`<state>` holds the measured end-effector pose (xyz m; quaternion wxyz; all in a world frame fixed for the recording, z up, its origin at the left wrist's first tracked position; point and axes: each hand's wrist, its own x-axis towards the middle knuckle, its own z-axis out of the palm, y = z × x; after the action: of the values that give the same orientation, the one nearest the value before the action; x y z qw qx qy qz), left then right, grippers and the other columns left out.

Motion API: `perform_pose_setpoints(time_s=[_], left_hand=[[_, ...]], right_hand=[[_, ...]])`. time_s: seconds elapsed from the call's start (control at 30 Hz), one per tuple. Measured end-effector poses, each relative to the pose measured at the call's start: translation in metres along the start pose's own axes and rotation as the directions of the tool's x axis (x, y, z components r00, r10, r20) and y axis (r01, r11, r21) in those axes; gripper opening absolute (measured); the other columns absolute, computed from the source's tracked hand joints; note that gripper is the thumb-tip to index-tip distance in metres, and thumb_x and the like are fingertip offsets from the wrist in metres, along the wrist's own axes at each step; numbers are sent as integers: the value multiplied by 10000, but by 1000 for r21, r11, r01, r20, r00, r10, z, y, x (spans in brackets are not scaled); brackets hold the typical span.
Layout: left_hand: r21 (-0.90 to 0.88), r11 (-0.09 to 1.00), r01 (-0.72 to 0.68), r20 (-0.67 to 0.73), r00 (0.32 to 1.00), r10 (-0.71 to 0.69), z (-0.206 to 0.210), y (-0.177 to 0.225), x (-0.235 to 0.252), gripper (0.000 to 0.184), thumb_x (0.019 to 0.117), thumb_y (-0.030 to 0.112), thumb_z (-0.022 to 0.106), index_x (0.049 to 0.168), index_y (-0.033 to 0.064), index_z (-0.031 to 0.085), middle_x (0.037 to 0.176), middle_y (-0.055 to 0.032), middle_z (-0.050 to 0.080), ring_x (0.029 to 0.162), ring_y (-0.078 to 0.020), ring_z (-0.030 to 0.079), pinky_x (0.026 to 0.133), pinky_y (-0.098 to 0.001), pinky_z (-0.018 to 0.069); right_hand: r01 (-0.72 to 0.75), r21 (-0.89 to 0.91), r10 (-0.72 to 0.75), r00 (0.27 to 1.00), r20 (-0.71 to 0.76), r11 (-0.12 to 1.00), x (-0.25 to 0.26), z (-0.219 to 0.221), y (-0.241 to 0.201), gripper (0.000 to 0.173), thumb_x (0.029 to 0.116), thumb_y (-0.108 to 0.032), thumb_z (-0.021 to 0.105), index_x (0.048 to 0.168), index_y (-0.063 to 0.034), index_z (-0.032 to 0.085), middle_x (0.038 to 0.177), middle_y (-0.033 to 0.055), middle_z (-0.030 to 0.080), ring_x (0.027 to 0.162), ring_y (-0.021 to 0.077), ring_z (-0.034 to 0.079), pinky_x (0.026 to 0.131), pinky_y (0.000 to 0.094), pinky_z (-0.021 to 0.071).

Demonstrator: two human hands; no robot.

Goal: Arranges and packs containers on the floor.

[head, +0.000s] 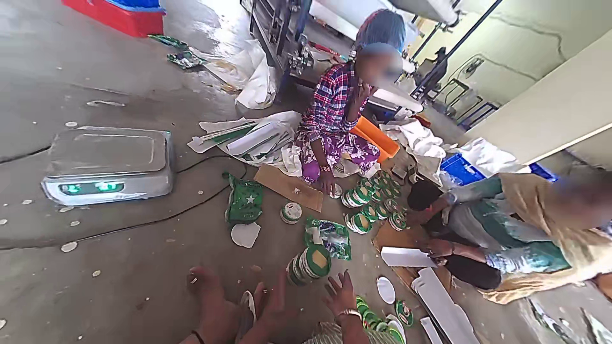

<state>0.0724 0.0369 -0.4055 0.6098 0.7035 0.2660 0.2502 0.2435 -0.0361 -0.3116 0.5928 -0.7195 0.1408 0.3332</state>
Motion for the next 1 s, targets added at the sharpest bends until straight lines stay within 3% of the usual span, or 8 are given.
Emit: perform_pose_setpoints(time_s=[0.07,0.17,0.27,0.37,0.5,0.63,0.83,1.0], left_hand=[[1,994,-110,-28,994,110,-3,-3,-19,1107,776,382,820,1534,-166,229,1588,-350,317,1515,-435,290,1247,-598,140],[-109,990,-90,52,994,96,-26,14,-31,1051,794,320,805,1524,-176,233,1593,-340,312,1526,-410,275,1275,-507,172],[-88,996,11,86,996,-4,-62,24,-26,920,820,246,813,1523,-111,338,1529,-266,469,1491,-393,353,1269,-540,141],[-287,958,19,65,998,0,-96,17,-20,883,865,252,775,1528,-104,314,1514,-265,467,1420,-289,464,1176,-411,392],[-349,936,44,30,999,-36,-138,31,-46,818,869,227,742,1530,-57,352,1508,-192,506,1362,-189,533,1121,-350,462],[-365,923,122,65,992,-105,-155,41,-51,784,892,166,715,1519,-85,317,1454,-245,520,1318,-226,560,1107,-389,476],[-230,947,226,127,971,-201,-104,39,17,881,869,226,740,1562,-45,269,1545,-259,426,1403,-320,483,1114,-455,461],[-360,780,512,36,843,-537,-46,56,111,586,1124,387,240,1605,53,257,1650,-242,261,1502,-397,303,1173,-587,297]], right_hand=[[-123,196,133,990,-41,973,7,22,10,866,986,-757,158,1630,-178,180,1631,229,305,1419,465,401,951,695,432],[-71,423,129,985,-111,903,22,58,39,959,914,-842,86,1638,-217,162,1636,231,286,1439,472,360,967,754,391],[193,446,-71,959,-275,874,35,82,57,890,994,-741,87,1589,-117,309,1592,227,378,1422,407,413,1044,699,381],[342,418,-224,926,-305,842,-10,108,39,731,1092,-543,114,1582,-22,264,1594,248,363,1439,365,416,1116,575,395],[65,437,47,970,-240,897,-94,124,-19,454,1131,-199,236,1541,-38,347,1556,196,425,1385,315,454,1118,496,396],[421,451,-354,907,-227,787,25,130,53,546,1088,-369,277,1407,30,470,1324,282,582,1159,376,606,886,568,533],[218,440,-181,975,-124,871,50,114,51,546,1089,-395,294,1420,-7,490,1362,236,576,1213,344,577,974,564,478],[148,228,-132,988,-85,962,45,104,19,462,1110,-218,371,1441,95,450,1447,303,497,1302,363,508,1087,523,405]])
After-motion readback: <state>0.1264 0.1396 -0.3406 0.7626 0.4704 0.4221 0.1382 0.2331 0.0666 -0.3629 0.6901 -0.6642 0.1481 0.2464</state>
